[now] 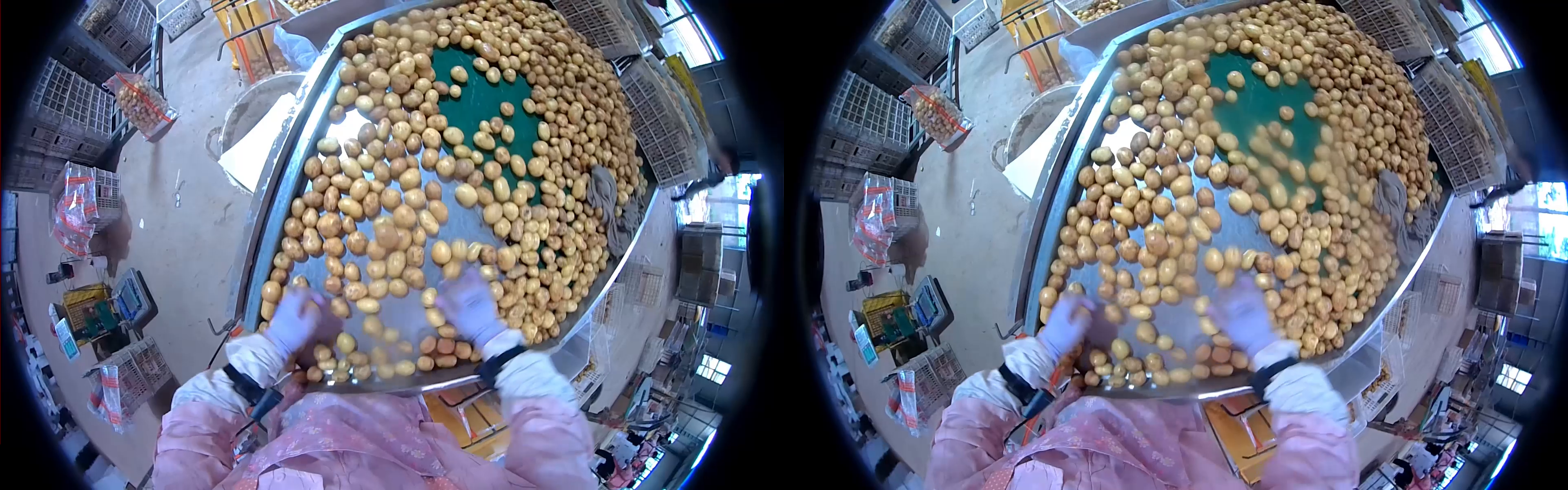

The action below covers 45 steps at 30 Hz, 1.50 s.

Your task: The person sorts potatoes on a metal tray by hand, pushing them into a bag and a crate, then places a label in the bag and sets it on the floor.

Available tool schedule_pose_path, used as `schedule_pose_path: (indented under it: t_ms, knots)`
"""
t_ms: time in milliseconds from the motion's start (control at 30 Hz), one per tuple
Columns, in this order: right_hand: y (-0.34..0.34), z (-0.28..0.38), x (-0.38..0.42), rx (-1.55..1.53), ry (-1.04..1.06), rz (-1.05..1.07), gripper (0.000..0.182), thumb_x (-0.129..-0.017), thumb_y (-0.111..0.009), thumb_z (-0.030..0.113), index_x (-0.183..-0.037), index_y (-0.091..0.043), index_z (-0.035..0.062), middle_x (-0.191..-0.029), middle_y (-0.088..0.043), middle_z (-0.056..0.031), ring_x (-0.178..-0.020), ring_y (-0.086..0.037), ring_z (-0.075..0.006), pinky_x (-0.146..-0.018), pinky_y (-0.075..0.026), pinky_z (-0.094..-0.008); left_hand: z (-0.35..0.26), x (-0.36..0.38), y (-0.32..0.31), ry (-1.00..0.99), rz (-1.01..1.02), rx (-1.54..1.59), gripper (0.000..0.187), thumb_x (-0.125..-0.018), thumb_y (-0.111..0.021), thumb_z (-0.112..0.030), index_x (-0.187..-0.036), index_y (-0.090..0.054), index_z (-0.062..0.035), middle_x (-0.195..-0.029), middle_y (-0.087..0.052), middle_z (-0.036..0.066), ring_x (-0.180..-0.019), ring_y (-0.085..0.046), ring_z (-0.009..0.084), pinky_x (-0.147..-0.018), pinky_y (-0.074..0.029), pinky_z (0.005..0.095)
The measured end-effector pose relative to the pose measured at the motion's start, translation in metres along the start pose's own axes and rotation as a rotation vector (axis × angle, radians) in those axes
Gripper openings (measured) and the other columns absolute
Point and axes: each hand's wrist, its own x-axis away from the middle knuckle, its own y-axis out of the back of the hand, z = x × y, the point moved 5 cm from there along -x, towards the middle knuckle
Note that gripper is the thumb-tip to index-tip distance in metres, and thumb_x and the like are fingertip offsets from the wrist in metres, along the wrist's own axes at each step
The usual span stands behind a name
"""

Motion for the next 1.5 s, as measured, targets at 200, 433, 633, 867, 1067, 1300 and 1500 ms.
schedule_pose_path:
  t_ms: [200, 433, 633, 867, 1067, 1300, 1500]
  knots:
    - [0.119, -0.097, -0.223, -0.39, -0.227, -0.919, 0.048, -0.093, -0.072, 0.047, -0.131, -0.07, 0.0172, -0.129, -0.061, -0.0162, -0.119, -0.059, -0.042, -0.098, -0.052, -0.0488, -0.035, -0.229, 0.053, 0.242, -0.115, -0.018, 0.028, -0.104, -0.06, -0.03, -0.109, -0.073, -0.0054, -0.095, -0.073, 0.016, -0.086, -0.07, 0.0359, -0.079, -0.056, 0.0446]
    - [0.04, 0.014, -0.137, -0.205, 0.011, -0.504, 0.062, -0.089, -0.071, 0.05, -0.147, -0.061, 0.0289, -0.159, -0.045, -0.0181, -0.149, -0.032, -0.0519, -0.118, -0.03, -0.0685, -0.056, -0.225, -0.021, -0.043, 0.014, -0.631, 0.056, -0.092, -0.068, -0.023, -0.147, -0.058, -0.0208, -0.144, -0.06, 0.014, -0.114, -0.064, 0.0391, -0.093, -0.056, 0.0497]
    - [-0.058, 0.044, 0.08, -0.195, -0.379, -0.299, 0.072, -0.094, -0.069, 0.04, -0.155, -0.048, 0.0066, -0.162, -0.037, -0.0302, -0.146, -0.033, -0.0603, -0.122, -0.031, -0.0646, -0.064, -0.021, -0.036, -0.166, 0.354, -0.471, 0.058, -0.089, -0.07, -0.018, -0.146, -0.059, -0.0218, -0.144, -0.058, 0.019, -0.108, -0.064, 0.0384, -0.089, -0.056, 0.0471]
    - [-0.055, 0.114, 0.128, -1.543, -0.288, -0.128, 0.063, -0.107, -0.055, 0.026, -0.165, -0.034, 0.0098, -0.164, -0.039, -0.017, -0.144, -0.048, -0.0258, -0.115, -0.043, -0.0375, -0.101, 0.023, -0.048, -0.082, 0.156, -0.055, 0.051, -0.095, -0.064, -0.012, -0.145, -0.055, -0.0043, -0.139, -0.059, 0.027, -0.126, -0.059, 0.0476, -0.106, -0.05, 0.0517]
    - [-0.054, 0.098, 0.161, -1.573, -0.612, -0.552, 0.05, -0.11, -0.054, 0.017, -0.157, -0.045, 0.0039, -0.147, -0.056, -0.0063, -0.131, -0.056, -0.0172, -0.109, -0.047, -0.033, -0.158, 0.034, -0.128, -0.594, 0.529, -0.089, 0.061, -0.099, -0.064, -0.032, -0.151, -0.051, -0.0048, -0.15, -0.053, 0.021, -0.139, -0.05, 0.0445, -0.12, -0.038, 0.0547]
    - [-0.047, -0.09, 0.35, -0.109, -1.287, -0.831, 0.053, -0.099, -0.062, 0.005, -0.151, -0.051, 0.0032, -0.133, -0.061, -0.0172, -0.124, -0.06, -0.0294, -0.105, -0.05, -0.0433, -0.042, 0.049, -0.046, -0.443, 0.534, -0.39, 0.039, -0.089, -0.073, -0.025, -0.125, -0.07, -0.0116, -0.129, -0.067, 0.012, -0.112, -0.067, 0.0356, -0.092, -0.055, 0.0481]
    - [-0.058, 0.052, 0.099, -1.44, -0.59, -1.008, 0.06, -0.094, -0.07, 0.029, -0.149, -0.05, 0.0155, -0.145, -0.054, -0.0119, -0.13, -0.051, -0.0296, -0.095, -0.052, -0.0485, -0.127, -0.052, -0.106, -0.305, 0.207, -0.424, 0.034, -0.089, -0.068, -0.017, -0.123, -0.07, -0.0148, -0.124, -0.068, 0.012, -0.102, -0.069, 0.0339, -0.089, -0.056, 0.0444]
